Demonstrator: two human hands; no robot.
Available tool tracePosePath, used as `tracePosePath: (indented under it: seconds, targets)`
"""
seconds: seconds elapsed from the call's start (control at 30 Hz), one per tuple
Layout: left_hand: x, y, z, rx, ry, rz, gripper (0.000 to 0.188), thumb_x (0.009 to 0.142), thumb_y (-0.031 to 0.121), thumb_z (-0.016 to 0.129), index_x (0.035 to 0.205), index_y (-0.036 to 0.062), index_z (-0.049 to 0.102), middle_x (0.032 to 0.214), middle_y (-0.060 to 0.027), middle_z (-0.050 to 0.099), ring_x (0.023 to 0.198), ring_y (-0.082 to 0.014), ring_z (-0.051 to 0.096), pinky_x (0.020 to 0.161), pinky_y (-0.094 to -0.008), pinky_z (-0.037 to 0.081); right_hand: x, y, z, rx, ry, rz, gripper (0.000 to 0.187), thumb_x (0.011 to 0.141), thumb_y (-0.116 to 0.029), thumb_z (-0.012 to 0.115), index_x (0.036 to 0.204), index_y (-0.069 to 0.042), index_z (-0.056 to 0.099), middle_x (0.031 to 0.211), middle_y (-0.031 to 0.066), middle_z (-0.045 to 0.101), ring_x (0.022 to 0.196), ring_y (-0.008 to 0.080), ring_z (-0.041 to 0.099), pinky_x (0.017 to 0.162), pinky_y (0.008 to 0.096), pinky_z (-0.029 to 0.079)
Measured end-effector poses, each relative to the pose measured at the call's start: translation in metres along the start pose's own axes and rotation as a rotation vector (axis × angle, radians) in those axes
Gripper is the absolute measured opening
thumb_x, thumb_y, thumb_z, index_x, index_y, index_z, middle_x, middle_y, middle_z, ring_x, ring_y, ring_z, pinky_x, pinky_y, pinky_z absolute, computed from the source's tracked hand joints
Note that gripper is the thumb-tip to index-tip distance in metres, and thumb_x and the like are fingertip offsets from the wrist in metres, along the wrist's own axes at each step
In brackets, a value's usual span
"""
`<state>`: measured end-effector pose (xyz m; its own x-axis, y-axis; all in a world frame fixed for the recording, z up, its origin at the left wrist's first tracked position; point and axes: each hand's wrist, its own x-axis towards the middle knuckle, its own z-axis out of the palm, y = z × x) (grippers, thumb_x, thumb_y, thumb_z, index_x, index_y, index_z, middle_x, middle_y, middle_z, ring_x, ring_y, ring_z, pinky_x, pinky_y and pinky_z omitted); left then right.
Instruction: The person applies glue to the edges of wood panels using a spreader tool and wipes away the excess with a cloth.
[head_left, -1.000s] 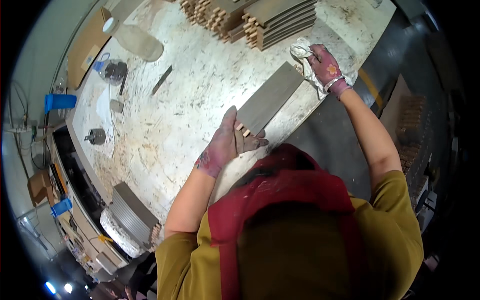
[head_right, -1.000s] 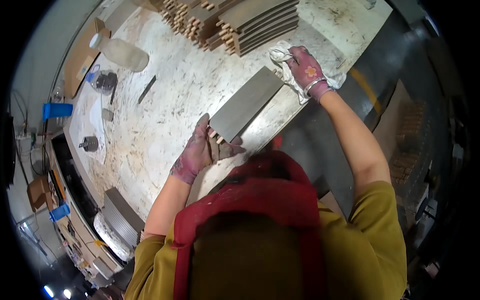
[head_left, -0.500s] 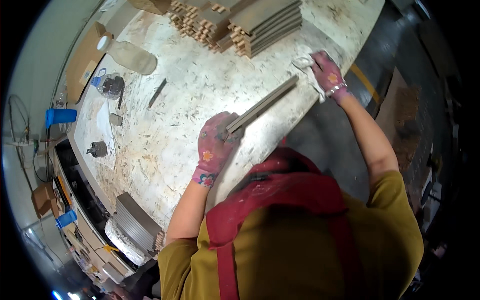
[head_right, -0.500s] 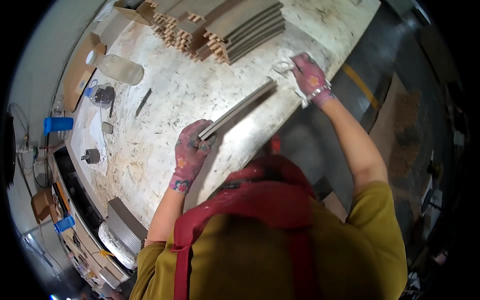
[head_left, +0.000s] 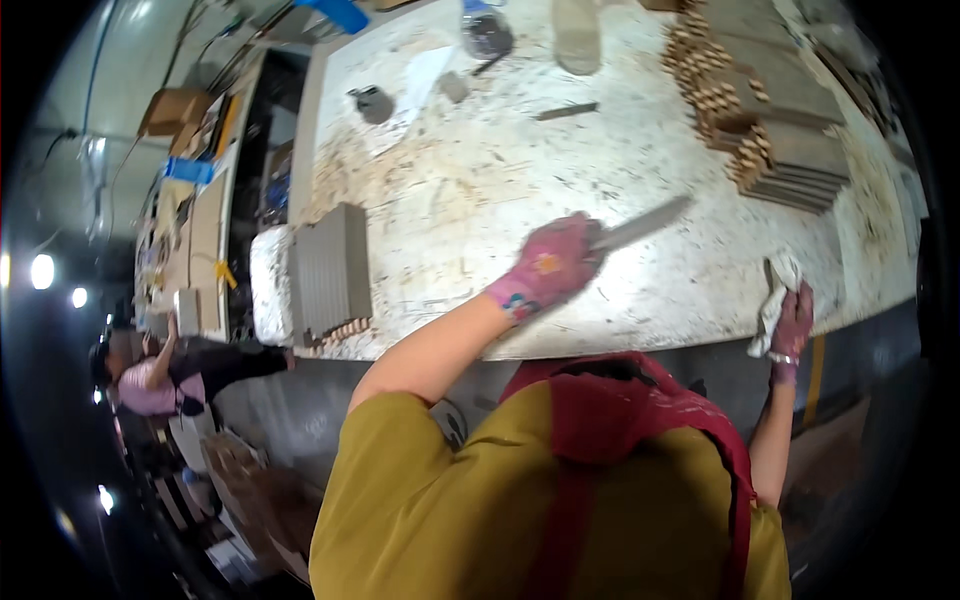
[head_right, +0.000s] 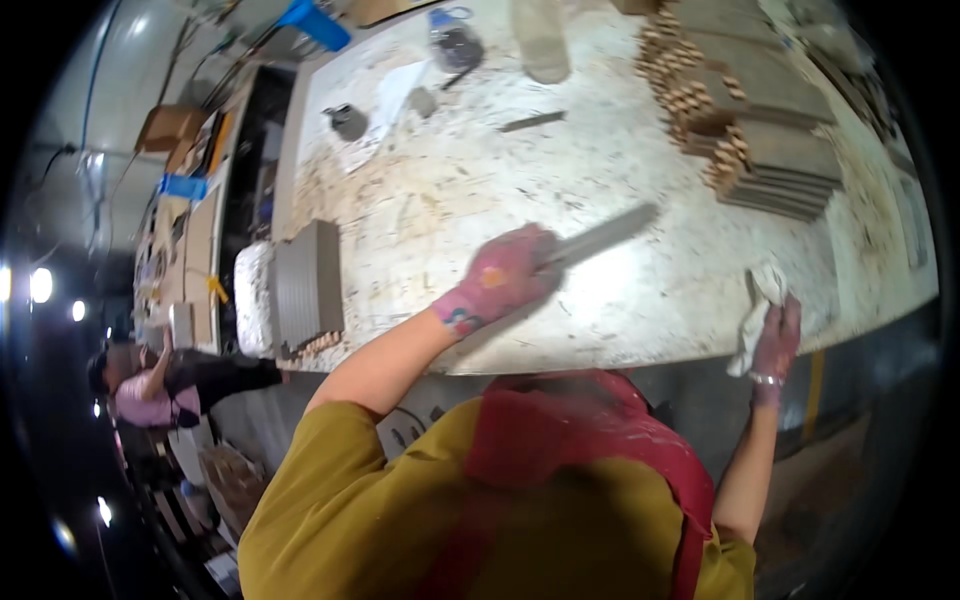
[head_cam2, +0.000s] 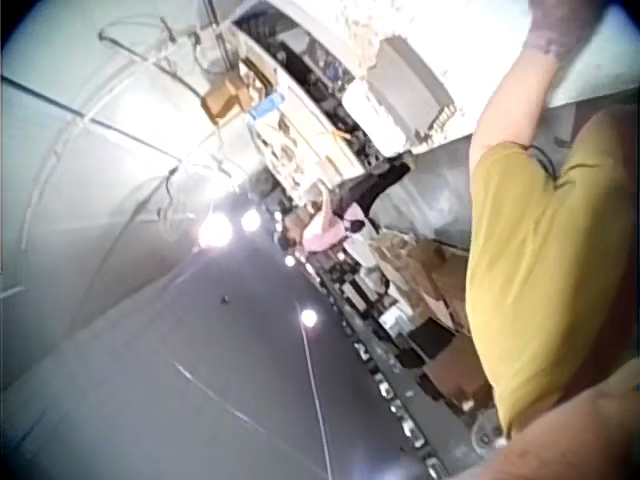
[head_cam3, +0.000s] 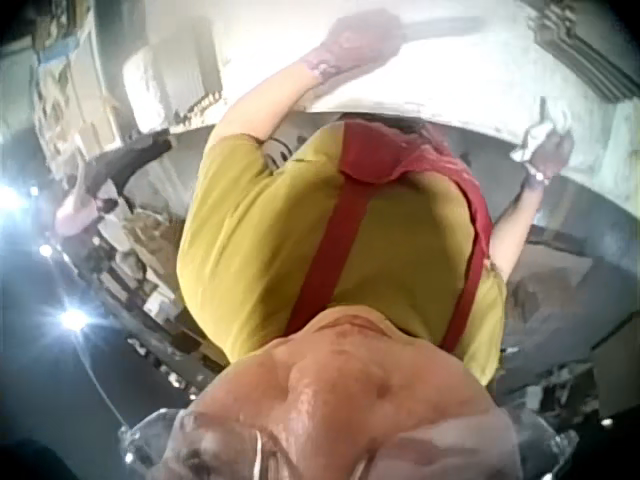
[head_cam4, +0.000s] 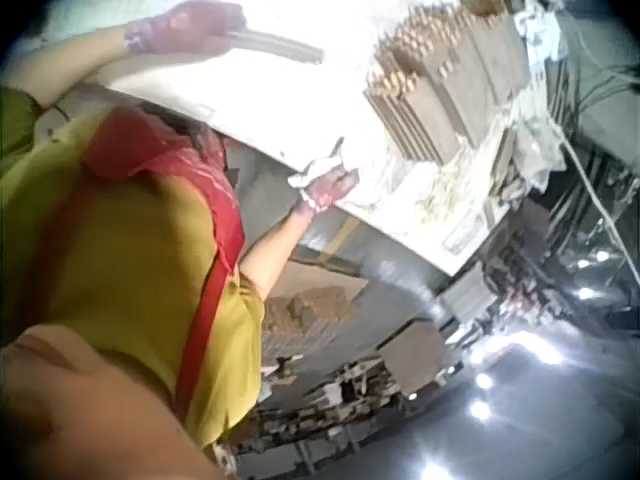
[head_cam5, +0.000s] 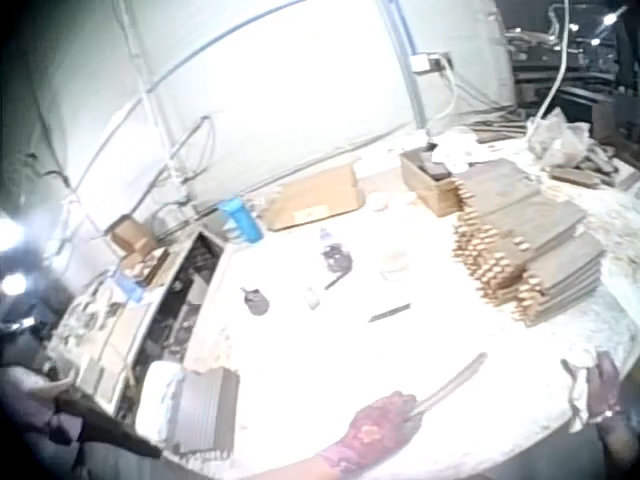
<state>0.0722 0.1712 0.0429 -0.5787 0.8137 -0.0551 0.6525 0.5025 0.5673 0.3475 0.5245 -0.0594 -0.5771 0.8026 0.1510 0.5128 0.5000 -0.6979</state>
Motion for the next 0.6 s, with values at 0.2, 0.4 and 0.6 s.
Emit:
tracePosePath:
  seconds: [0.2,0.4,0.6]
  targets:
    - [-0.130,-0.097,-0.061,0.438,0.342,-0.438,0.055,0.081,0.013,0.059,0.135,0.0118,0.054,0.103,-0.0155,0.066,0.095,-0.0344,0.063,0.083,-0.0431,0.051,0.002,0.002,-0.003,-0.078,0.031,-0.125,0.034,0.096,-0.011,0.050,0.125,0.006,0.056,0.125,0.0217,0.058,0.118,0.0357,0.054,0.102,0.0389,0.039]
    - [-0.195,-0.144,-0.093,0.985,0.368,-0.595,0.075,0.074,0.020,0.070,0.144,0.0172,0.045,0.135,-0.0120,0.048,0.132,-0.0335,0.040,0.109,-0.0453,0.031,-0.005,-0.009,0.015,-0.178,0.013,-0.104,0.039,0.095,-0.014,0.057,0.131,0.002,0.055,0.136,0.0213,0.055,0.132,0.0366,0.047,0.112,0.0421,0.035]
    - [-0.023,-0.072,-0.059,-0.123,0.381,-0.225,0.061,0.080,0.012,0.069,0.139,0.0079,0.052,0.136,-0.0165,0.053,0.118,-0.0319,0.057,0.103,-0.0423,0.044,-0.007,-0.052,0.001,-0.096,0.134,-0.252,0.031,0.080,-0.005,0.062,0.111,-0.006,0.062,0.106,0.0169,0.062,0.098,0.0379,0.061,0.084,0.0442,0.051]
